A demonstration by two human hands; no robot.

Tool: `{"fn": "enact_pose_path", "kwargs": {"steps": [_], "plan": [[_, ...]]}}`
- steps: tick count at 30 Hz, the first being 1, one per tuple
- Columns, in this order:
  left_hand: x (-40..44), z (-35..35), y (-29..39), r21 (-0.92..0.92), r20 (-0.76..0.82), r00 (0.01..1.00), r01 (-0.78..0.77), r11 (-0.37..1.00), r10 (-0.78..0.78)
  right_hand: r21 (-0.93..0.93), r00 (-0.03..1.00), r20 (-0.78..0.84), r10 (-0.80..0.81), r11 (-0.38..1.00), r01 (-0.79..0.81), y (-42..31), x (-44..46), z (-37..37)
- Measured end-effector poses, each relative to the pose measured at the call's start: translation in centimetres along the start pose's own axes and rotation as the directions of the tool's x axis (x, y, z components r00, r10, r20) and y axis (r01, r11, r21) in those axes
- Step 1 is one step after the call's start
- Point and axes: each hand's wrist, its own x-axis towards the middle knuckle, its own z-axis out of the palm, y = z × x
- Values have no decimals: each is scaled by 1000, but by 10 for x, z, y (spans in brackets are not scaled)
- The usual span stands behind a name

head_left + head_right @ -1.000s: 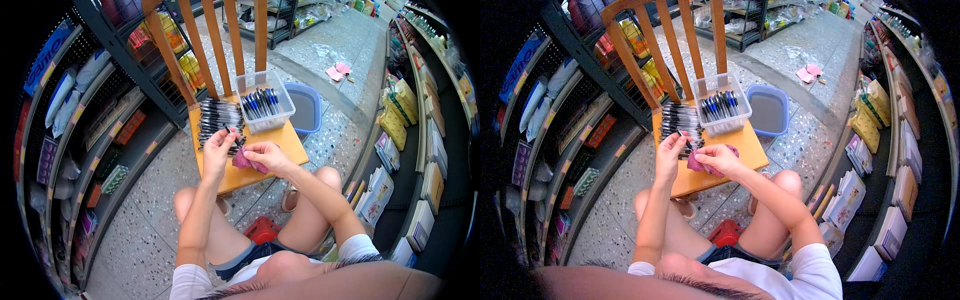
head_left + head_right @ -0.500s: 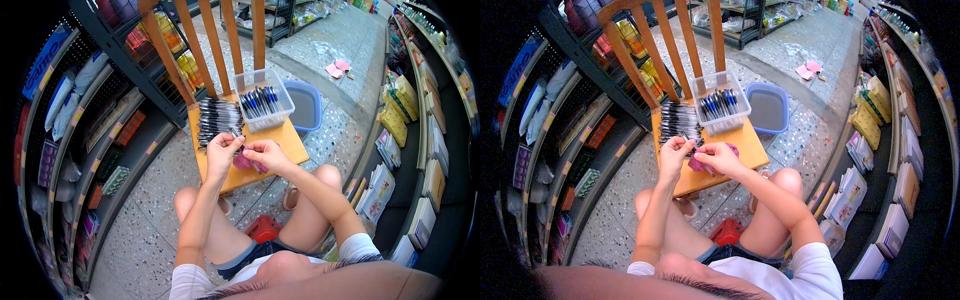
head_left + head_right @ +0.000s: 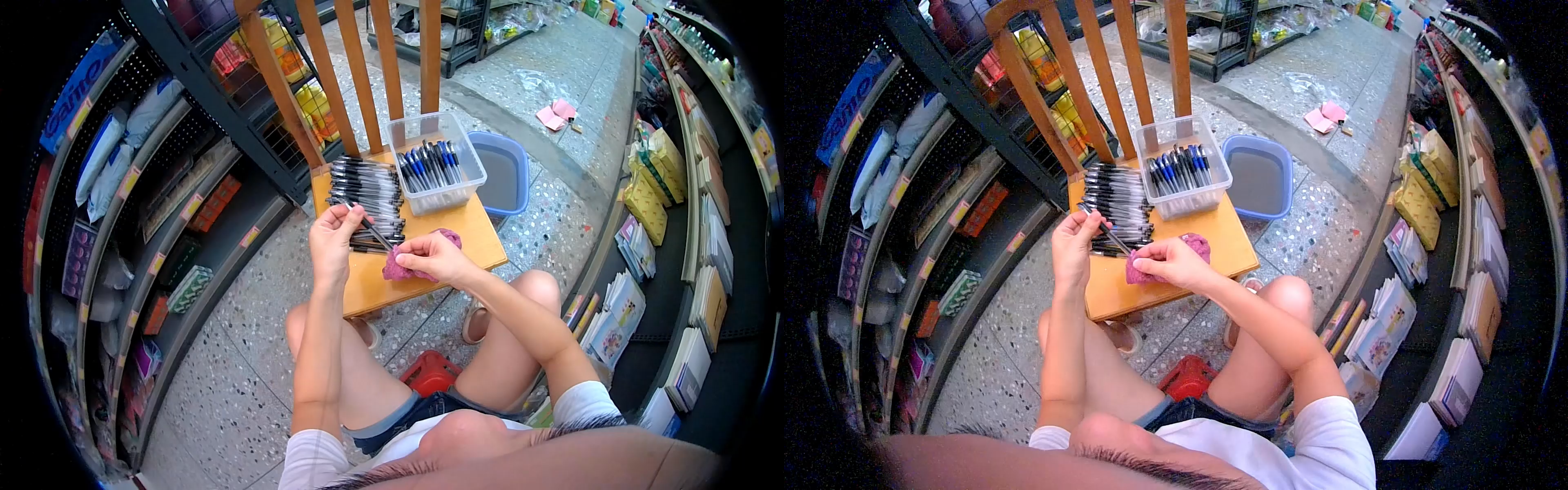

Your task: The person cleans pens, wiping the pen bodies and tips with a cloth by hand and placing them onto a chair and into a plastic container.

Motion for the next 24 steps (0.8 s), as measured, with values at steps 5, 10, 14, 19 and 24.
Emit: {"fn": "enact_pose_path", "kwargs": {"steps": [5, 10, 14, 19, 24], "plan": [[0, -1, 3, -42, 14, 1000, 2, 999, -1, 77, 998, 20, 67, 995, -68, 5, 1, -5], [0, 0, 9, -145, 90, 996, 29, 989, -16, 286, 993, 79, 89, 952, -108, 5, 1, -8], [0, -1, 9, -269, 164, 986, 48, 962, -4, 373, 988, 118, 103, 917, -140, 10, 0, -12], [1, -2, 9, -416, 206, 978, 102, 903, -16, 436, 979, 201, 16, 894, -104, 1, -6, -11], [0, 0, 9, -363, 133, 991, 68, 929, -21, 312, 994, 108, -2, 949, -32, 8, -3, -15]]}}
